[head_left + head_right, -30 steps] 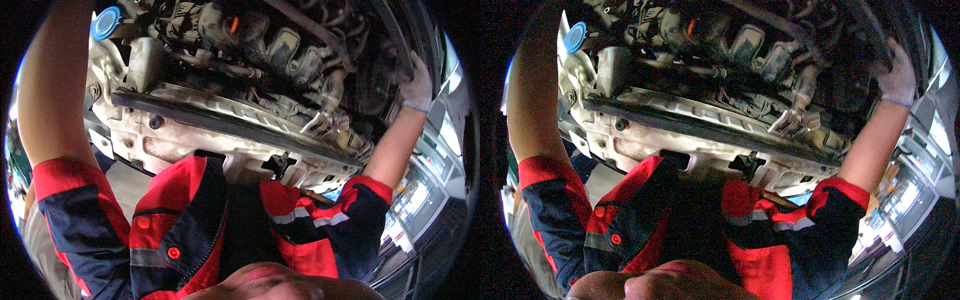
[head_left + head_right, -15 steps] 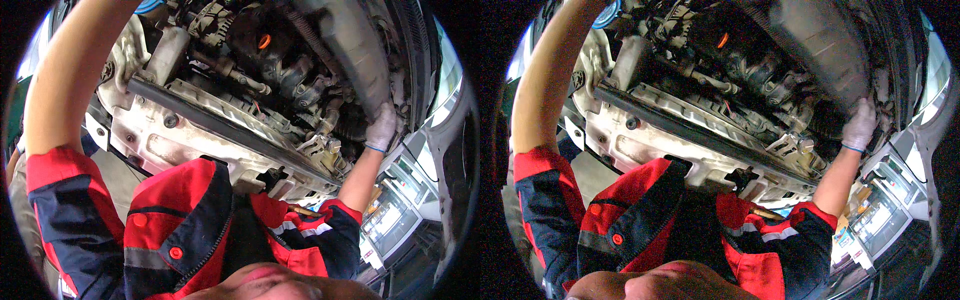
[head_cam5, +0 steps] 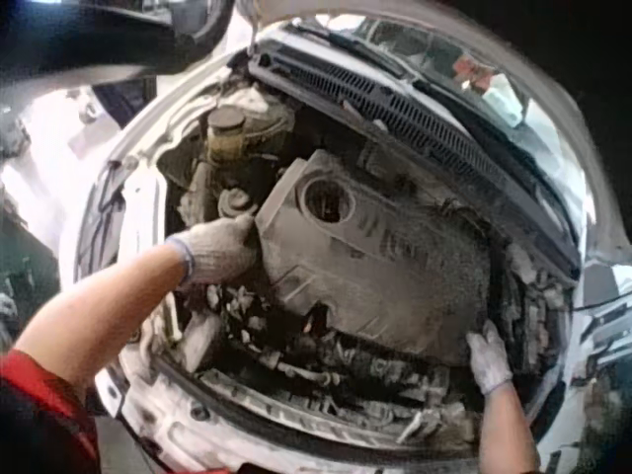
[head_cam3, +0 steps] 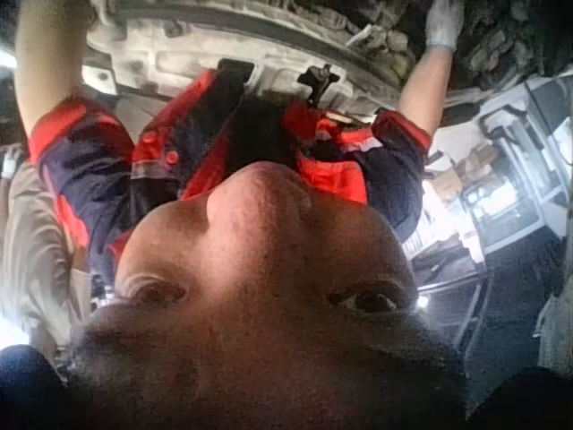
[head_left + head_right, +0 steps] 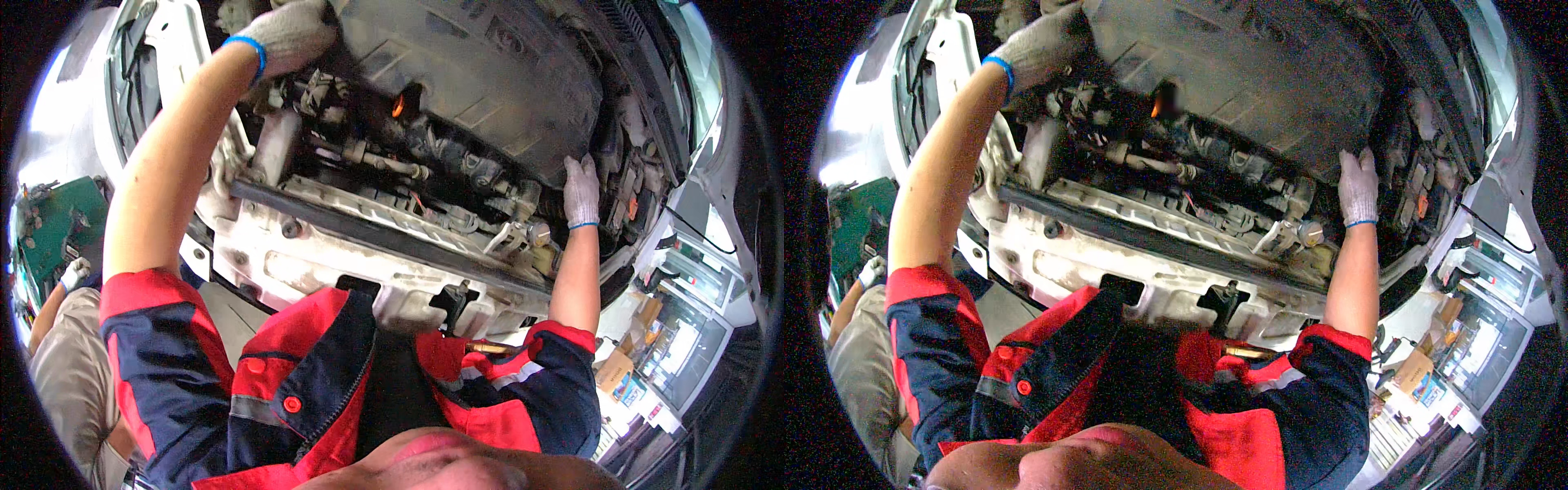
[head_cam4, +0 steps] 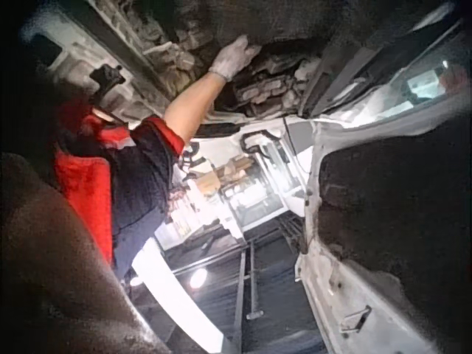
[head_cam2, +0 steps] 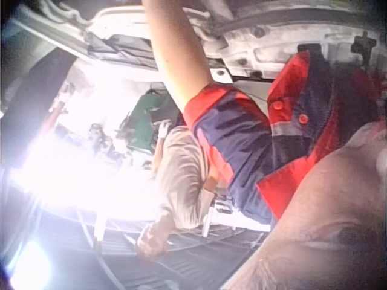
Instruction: The person uses a ratchet to loosen bolts on the front of a white car's engine bay. They then remove a black rubber seal and a plastic cowl cover. After retrieving a new plastic cover from the floor, they install it over the engine components and secure it by hand.
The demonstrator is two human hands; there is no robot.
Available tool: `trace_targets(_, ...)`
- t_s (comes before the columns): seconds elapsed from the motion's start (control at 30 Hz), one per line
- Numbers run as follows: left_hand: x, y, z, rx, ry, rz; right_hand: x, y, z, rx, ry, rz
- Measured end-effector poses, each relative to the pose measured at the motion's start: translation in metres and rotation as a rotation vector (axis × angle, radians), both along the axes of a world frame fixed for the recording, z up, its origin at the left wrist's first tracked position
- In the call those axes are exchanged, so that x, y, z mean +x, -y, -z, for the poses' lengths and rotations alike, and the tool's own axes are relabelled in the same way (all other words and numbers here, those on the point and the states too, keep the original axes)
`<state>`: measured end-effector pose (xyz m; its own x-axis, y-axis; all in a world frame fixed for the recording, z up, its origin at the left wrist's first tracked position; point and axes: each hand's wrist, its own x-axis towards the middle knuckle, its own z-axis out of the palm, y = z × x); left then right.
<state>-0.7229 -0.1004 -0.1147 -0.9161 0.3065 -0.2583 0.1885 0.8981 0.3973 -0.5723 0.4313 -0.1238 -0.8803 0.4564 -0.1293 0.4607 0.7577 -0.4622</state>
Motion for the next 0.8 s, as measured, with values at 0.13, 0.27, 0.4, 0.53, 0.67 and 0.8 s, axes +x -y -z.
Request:
trace_targets(0.13, -0.004, 0.010, 0.017, 0.272, -0.110, 0.053, 0.002, 0.011, -0.008, 0.004, -0.037, 0.107)
trace_targets(0.27, -0.016, 0.004, 0.034, 0.265, -0.143, 0.029, 0.001, 0.013, -0.010, -0.017, 0.000, 0.167)
trace_targets(0.4, -0.028, 0.005, 0.044, 0.158, -0.293, 0.199, -0.002, 0.015, -0.009, 0.075, -0.005, 0.125)
trace_targets(0.53, -0.029, 0.007, 0.040, 0.274, -0.125, 0.006, -0.003, 0.022, -0.013, 0.064, -0.059, 0.171)
trace_targets(0.67, -0.018, 0.009, 0.021, 0.347, -0.178, -0.067, 0.001, 0.030, -0.021, 0.062, -0.207, 0.177)
trace_targets(0.8, -0.007, 0.009, 0.009, 0.322, -0.195, -0.032, 0.001, 0.036, -0.022, 0.201, -0.221, 0.066)
